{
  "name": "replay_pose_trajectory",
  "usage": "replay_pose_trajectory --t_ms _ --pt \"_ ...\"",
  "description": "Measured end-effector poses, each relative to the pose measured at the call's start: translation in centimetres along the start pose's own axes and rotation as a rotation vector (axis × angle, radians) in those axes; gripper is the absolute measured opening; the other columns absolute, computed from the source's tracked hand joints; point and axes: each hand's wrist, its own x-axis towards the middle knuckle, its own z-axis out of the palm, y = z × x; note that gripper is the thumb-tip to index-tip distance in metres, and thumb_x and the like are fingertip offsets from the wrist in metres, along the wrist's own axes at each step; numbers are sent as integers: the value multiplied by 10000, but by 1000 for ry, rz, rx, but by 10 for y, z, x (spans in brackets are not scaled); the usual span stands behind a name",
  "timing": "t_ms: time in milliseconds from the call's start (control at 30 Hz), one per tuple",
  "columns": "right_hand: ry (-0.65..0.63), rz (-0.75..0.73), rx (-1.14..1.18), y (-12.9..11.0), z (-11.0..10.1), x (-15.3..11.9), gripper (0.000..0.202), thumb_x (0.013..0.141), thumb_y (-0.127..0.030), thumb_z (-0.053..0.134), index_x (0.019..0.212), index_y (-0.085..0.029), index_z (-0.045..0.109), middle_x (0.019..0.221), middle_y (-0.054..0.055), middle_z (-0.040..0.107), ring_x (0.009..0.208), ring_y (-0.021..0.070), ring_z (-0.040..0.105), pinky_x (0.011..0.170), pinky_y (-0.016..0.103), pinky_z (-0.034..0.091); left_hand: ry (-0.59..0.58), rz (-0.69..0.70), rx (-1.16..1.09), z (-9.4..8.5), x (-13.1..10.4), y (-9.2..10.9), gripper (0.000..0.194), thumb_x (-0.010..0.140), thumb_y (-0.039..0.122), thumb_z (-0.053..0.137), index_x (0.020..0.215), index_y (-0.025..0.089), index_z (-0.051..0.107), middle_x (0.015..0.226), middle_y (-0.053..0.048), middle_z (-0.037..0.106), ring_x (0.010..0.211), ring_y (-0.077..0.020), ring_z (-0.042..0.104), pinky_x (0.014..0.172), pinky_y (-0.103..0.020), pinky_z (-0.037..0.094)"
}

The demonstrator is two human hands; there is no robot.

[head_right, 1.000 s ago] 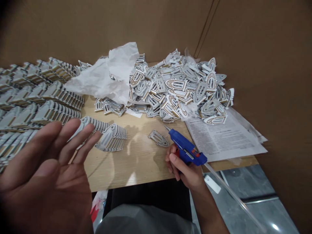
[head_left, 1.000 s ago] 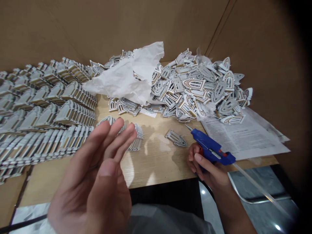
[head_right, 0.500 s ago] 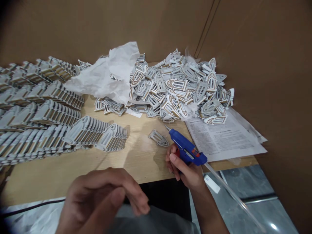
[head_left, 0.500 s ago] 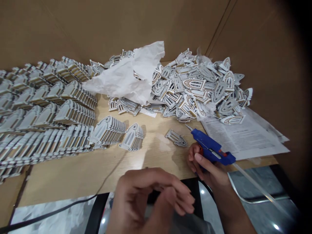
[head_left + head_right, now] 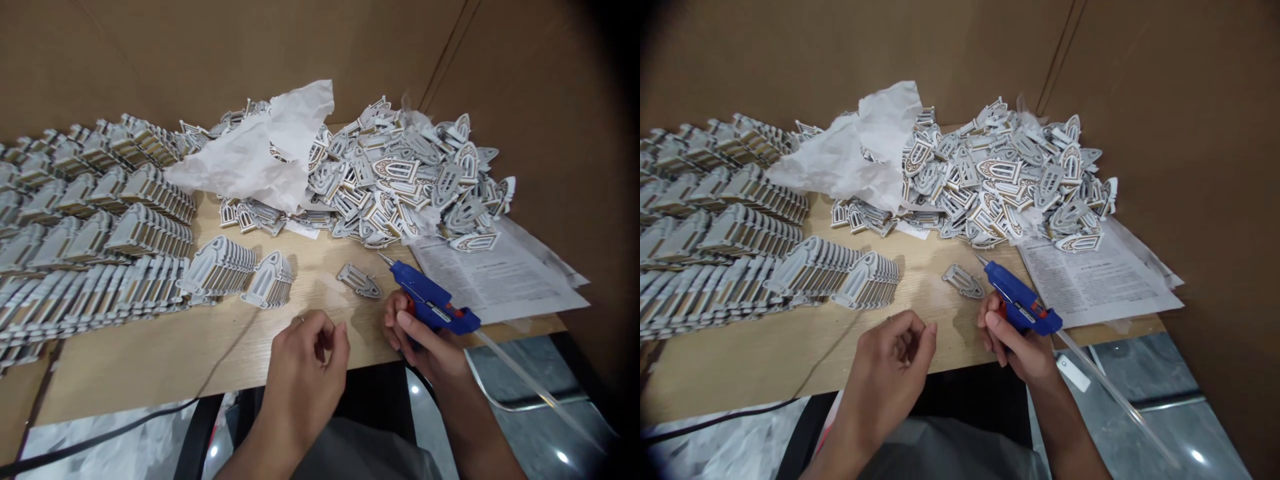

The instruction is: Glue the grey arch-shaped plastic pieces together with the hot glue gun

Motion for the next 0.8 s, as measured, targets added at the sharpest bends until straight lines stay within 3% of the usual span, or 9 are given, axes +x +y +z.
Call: replay_pose_trajectory --t_ms 100,167,267,367,533,800 --pt "-3 -16 -6 0 1 1 152 997 -331 812 1005 -245 686 842 -27 725 341 19 445 483 261 441 148 28 129 15 8 -19 56 1015 252 624 981 214 648 754 11 629 666 -182 639 637 -315 474" --pt "0 -17 -13 0 2 1 165 991 -338 818 995 -244 682 844 -29 726 343 19 453 471 254 425 179 55 198 24 14 -26 167 999 236 665 1162 199 664 884 -25 686 743 -213 688 708 -354 536" --pt "20 -40 -21 1 3 -1 199 981 -363 828 986 -246 668 844 -41 720 326 12 424 456 254 416 188 64 283 34 23 -30 320 978 229 717 1285 180 643 1097 -107 725 983 -294 742 837 -427 593" --pt "89 -52 -89 1 2 -8 223 989 -380 821 993 -252 639 878 -48 705 339 8 402 456 257 433 174 24 300 38 31 -27 295 981 221 728 1261 181 644 1177 -135 721 1106 -331 735 913 -462 600" --pt "222 -9 -331 -8 -2 -21 288 983 -407 833 998 -272 580 918 -30 669 476 75 524 393 233 367 103 -41 240 33 38 -22 94 991 149 690 1045 214 650 1123 -95 729 1005 -290 743 877 -433 585" --pt "300 -63 -533 -21 14 -21 274 966 -447 821 919 -262 625 901 9 691 520 118 537 430 271 427 153 10 168 33 38 -25 175 993 85 639 908 228 587 999 -63 704 939 -262 716 842 -404 541"
